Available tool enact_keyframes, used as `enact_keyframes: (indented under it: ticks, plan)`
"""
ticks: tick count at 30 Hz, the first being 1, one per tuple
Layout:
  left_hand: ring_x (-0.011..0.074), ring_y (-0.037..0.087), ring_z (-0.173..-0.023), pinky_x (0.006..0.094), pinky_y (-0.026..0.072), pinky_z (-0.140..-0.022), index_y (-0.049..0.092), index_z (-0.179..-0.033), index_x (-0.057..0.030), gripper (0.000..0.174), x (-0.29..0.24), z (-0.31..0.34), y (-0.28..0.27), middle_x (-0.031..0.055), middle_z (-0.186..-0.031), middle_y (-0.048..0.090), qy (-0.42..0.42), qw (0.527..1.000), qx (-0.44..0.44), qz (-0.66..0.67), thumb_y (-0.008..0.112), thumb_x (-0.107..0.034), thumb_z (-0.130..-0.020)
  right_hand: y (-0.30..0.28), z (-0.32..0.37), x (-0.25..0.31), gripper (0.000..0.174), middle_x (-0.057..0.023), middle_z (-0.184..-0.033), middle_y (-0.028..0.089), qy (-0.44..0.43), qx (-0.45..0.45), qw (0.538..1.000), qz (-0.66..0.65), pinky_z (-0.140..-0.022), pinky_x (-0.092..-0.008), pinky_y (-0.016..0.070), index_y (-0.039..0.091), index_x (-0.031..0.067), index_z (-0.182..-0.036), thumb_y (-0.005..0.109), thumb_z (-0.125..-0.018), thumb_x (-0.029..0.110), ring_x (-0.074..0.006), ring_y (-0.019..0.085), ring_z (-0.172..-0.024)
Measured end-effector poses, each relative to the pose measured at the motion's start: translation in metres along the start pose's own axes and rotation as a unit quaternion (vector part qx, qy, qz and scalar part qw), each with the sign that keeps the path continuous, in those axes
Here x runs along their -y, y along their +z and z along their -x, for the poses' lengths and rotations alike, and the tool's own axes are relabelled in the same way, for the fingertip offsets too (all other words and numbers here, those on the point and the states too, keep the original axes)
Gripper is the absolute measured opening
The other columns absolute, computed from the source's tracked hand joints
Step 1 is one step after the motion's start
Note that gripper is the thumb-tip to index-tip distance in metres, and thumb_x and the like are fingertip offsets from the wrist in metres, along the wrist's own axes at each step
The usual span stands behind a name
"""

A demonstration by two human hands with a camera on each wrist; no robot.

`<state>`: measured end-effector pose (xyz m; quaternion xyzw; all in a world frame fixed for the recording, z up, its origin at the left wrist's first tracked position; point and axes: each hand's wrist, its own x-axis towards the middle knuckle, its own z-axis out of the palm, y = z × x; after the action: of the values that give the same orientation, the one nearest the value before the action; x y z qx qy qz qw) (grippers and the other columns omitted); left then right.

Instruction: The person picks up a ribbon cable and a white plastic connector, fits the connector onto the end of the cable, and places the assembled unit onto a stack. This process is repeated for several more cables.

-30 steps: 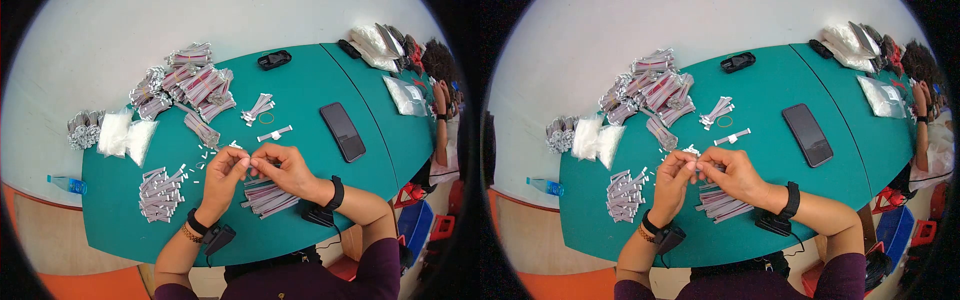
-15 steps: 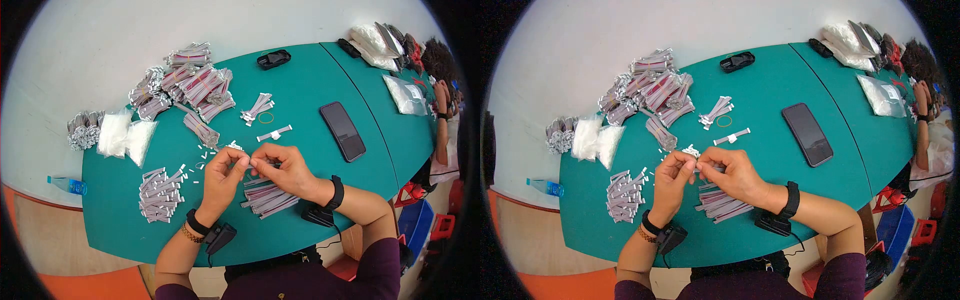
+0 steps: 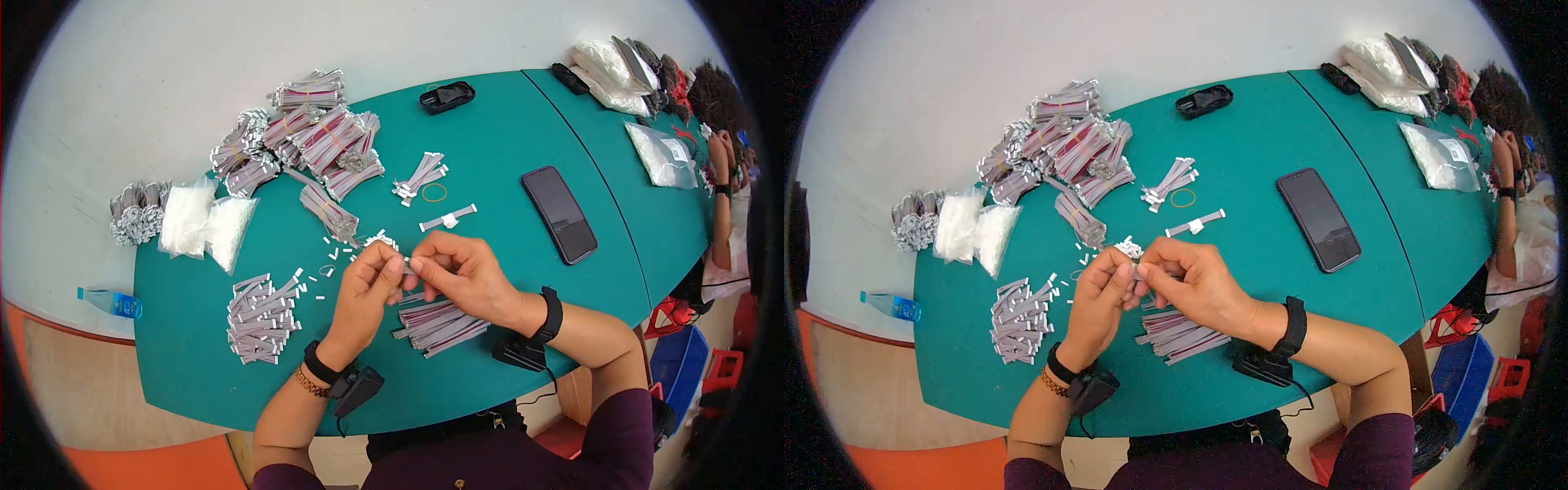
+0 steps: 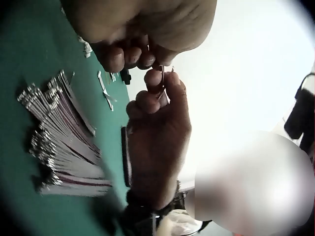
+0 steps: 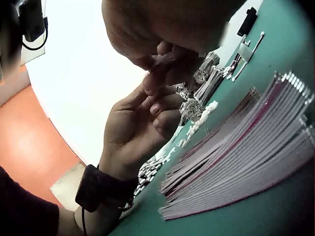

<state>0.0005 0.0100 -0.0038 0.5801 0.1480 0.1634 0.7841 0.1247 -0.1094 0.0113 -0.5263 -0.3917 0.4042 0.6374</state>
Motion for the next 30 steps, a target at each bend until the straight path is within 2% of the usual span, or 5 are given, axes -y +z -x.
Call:
enact_keyframes:
  ticks: [4, 7, 13, 16, 30]
  plan:
    - [0.0041, 0.037, -0.059, 0.0190, 0.0284, -0.054, 0.048, -0.081, -0.0091, 0.020, -0.0065, 0.0013, 0.0024, -0.0036, -0.066, 0.045, -0.031, 0.996, 0.011, 0.084, 0.049, -0.023, -0.096, -0.0004, -0.0004, 0.0037, 0.013, -0.0028, -0.074, 0.062, 0.008, 0.043, 0.999, -0.020, -0.052, -0.0199, 0.0438, 0.053, 0.0003, -0.087, 0.050, -0.093, 0.011, -0.0061, 0.055, -0.059]
    - [0.0046, 0.038, -0.059, 0.0195, 0.0280, -0.055, 0.048, -0.080, -0.0100, 0.022, -0.0063, 0.0021, 0.0030, -0.0043, -0.065, 0.042, -0.045, 0.992, 0.019, 0.114, 0.048, -0.025, -0.096, -0.0003, -0.0010, 0.0038, 0.012, -0.0031, -0.075, 0.062, 0.002, 0.066, 0.997, -0.039, -0.053, -0.0197, 0.0449, 0.053, 0.0002, -0.087, 0.050, -0.093, 0.011, -0.0064, 0.056, -0.061]
    - [0.0045, 0.038, -0.060, 0.0200, 0.0270, -0.055, 0.048, -0.079, -0.0103, 0.023, -0.0069, 0.0033, 0.0045, -0.0049, -0.064, 0.040, -0.053, 0.992, 0.018, 0.111, 0.049, -0.026, -0.095, -0.0009, 0.0002, 0.0078, 0.013, -0.0038, -0.075, 0.061, 0.022, 0.075, 0.997, -0.023, -0.057, -0.0202, 0.0478, 0.052, -0.0003, -0.085, 0.050, -0.093, 0.010, -0.0066, 0.058, -0.065]
    - [0.0067, 0.046, -0.062, 0.0194, 0.0347, -0.058, 0.048, -0.079, -0.0108, 0.021, -0.0073, 0.0034, 0.0017, -0.0034, -0.067, 0.044, -0.056, 0.994, 0.024, 0.095, 0.051, -0.026, -0.093, -0.0001, 0.0003, 0.0084, 0.013, -0.0037, -0.074, 0.061, 0.022, 0.077, 0.996, -0.025, -0.057, -0.0205, 0.0485, 0.052, -0.0005, -0.085, 0.051, -0.092, 0.010, -0.0066, 0.058, -0.065]
    - [0.0067, 0.045, -0.063, 0.0201, 0.0337, -0.059, 0.048, -0.079, -0.0106, 0.022, -0.0075, 0.0034, 0.0017, -0.0036, -0.067, 0.044, -0.048, 0.995, 0.026, 0.084, 0.051, -0.026, -0.093, 0.0034, 0.0012, 0.0064, 0.012, -0.0035, -0.072, 0.061, 0.010, 0.050, 0.998, -0.035, -0.055, -0.0203, 0.0480, 0.053, -0.0008, -0.084, 0.052, -0.091, 0.008, -0.0065, 0.058, -0.063]
